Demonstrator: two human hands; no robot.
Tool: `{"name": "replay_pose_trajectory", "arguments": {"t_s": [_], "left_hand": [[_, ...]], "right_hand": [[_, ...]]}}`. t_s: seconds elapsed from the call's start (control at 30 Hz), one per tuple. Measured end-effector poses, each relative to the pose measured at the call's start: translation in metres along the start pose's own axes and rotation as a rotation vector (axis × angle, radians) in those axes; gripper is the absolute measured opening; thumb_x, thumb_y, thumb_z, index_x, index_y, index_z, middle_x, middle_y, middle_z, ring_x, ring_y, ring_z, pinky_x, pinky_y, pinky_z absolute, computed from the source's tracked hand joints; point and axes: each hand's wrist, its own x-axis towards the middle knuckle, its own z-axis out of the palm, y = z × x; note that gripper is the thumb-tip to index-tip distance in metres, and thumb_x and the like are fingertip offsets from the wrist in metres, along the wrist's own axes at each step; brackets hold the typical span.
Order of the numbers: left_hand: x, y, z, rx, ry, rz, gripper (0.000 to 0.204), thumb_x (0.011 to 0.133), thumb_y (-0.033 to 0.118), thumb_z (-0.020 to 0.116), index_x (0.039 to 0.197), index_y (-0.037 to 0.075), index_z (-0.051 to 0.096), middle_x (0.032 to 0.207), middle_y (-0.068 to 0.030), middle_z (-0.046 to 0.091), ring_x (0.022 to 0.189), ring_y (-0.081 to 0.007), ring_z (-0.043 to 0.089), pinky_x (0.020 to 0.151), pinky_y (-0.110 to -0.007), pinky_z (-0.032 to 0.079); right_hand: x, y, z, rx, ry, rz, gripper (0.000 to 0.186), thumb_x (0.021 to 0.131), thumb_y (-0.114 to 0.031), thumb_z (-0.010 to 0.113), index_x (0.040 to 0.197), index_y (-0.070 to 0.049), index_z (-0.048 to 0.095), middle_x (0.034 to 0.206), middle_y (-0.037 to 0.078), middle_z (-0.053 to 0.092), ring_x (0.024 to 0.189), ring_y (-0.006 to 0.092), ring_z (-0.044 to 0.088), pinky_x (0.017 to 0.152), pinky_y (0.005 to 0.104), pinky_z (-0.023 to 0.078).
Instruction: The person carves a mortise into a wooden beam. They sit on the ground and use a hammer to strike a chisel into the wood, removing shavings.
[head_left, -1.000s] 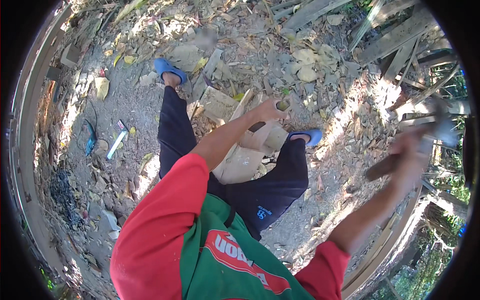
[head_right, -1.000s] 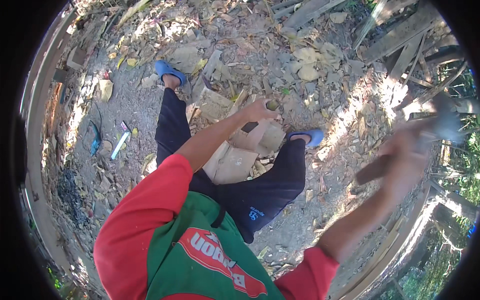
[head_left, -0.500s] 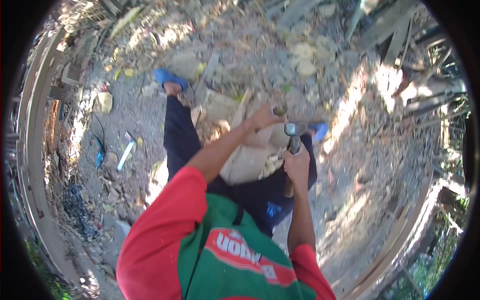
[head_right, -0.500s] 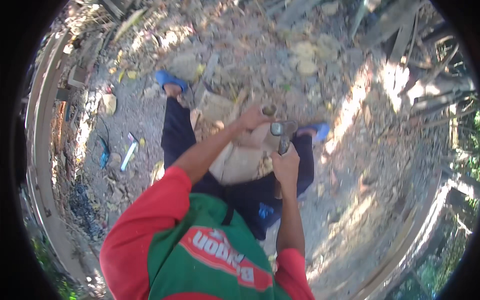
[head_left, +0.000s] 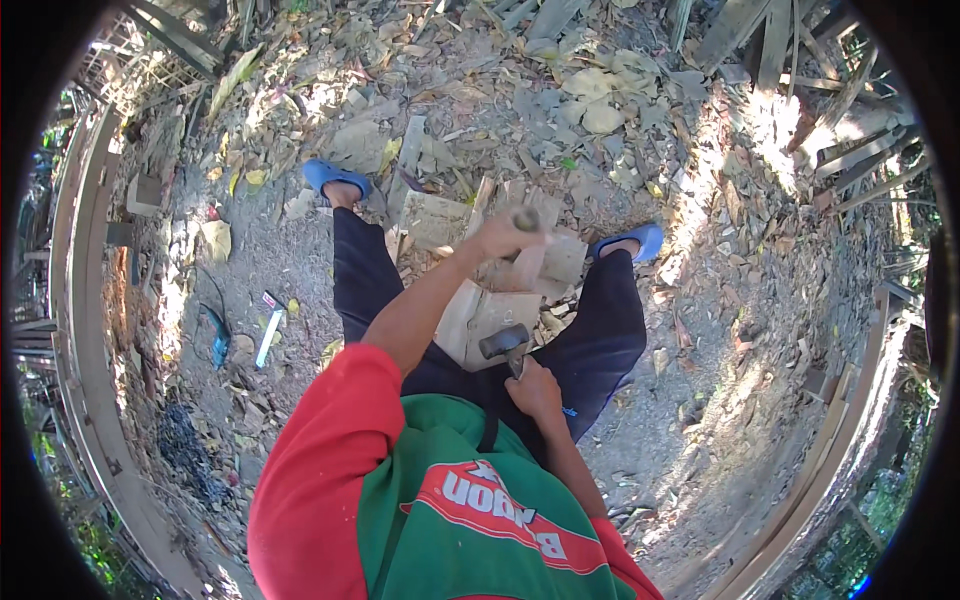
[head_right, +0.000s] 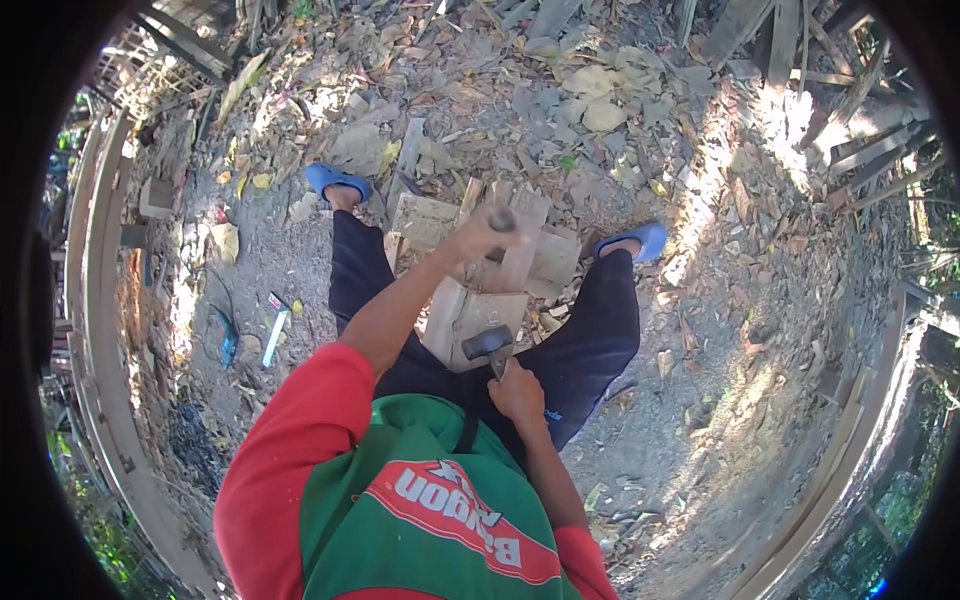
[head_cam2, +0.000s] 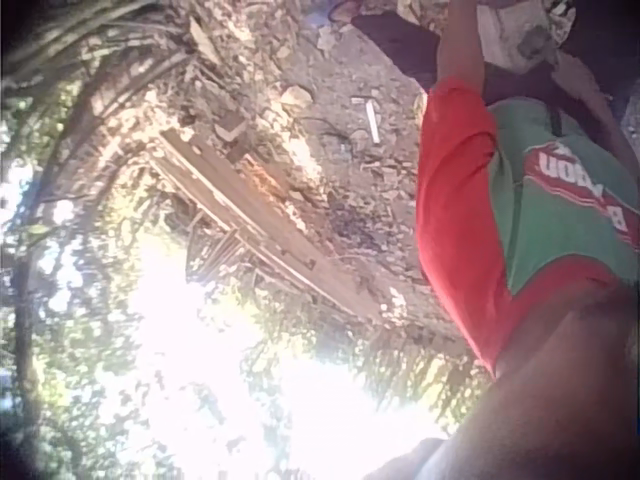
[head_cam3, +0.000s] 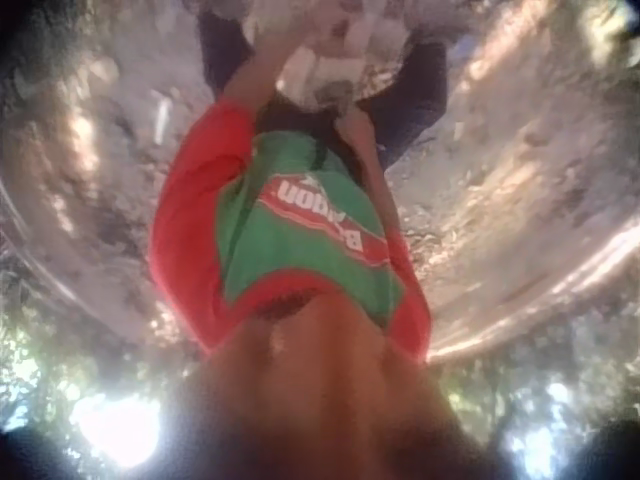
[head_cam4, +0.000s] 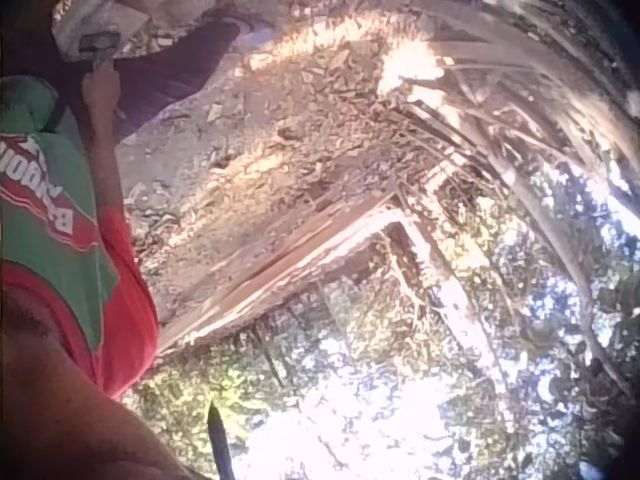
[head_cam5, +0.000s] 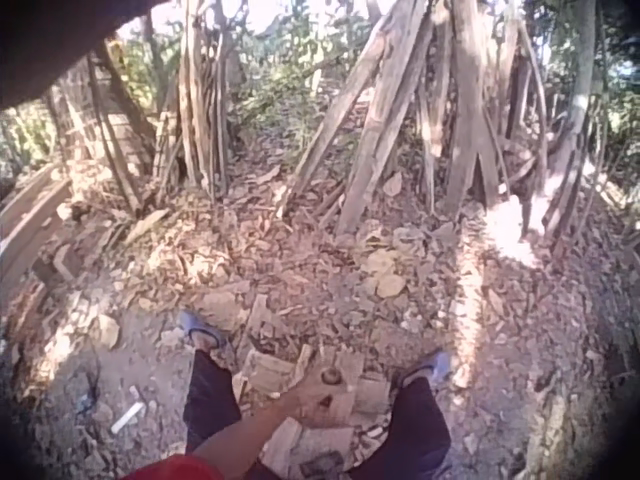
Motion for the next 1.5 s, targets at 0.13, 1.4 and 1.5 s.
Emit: {"name": "replay_pose_trajectory", "arguments": {"t_s": [0.13,1.4,1.5], "left_hand": [[0.011,0.043,-0.030,-0.234,0.050,0.071,0.017,0.079,0.014,0.075,0.079,0.008,0.060,0.063,0.0026,0.054,0.052,-0.0055,0.047,0.048,-0.023,0.039],[0.016,-0.017,-0.001,0.264,0.023,0.009,0.027,0.076,0.026,0.079,0.080,0.006,0.062,0.072,0.0043,0.055,0.064,-0.0066,0.048,0.060,-0.026,0.042],[0.018,-0.012,0.002,0.265,-0.003,-0.001,0.027,0.076,0.027,0.079,0.080,0.006,0.061,0.071,0.0038,0.055,0.063,-0.0070,0.047,0.060,-0.026,0.042]], "right_hand": [[-0.001,0.001,0.000,-0.025,0.040,-0.023,0.038,0.077,-0.024,0.063,0.104,0.001,0.055,0.093,0.030,0.065,0.091,0.0466,0.064,0.082,0.0539,0.050],[-0.009,-0.005,-0.120,0.681,0.174,-0.030,0.019,0.080,-0.014,0.067,0.086,-0.003,0.053,0.058,0.002,0.051,0.045,0.0097,0.049,0.042,0.0264,0.039],[-0.027,-0.033,-0.180,0.672,0.368,-0.039,0.019,0.083,-0.013,0.068,0.087,-0.004,0.052,0.056,0.001,0.049,0.043,0.0080,0.046,0.040,0.0247,0.036]]}}
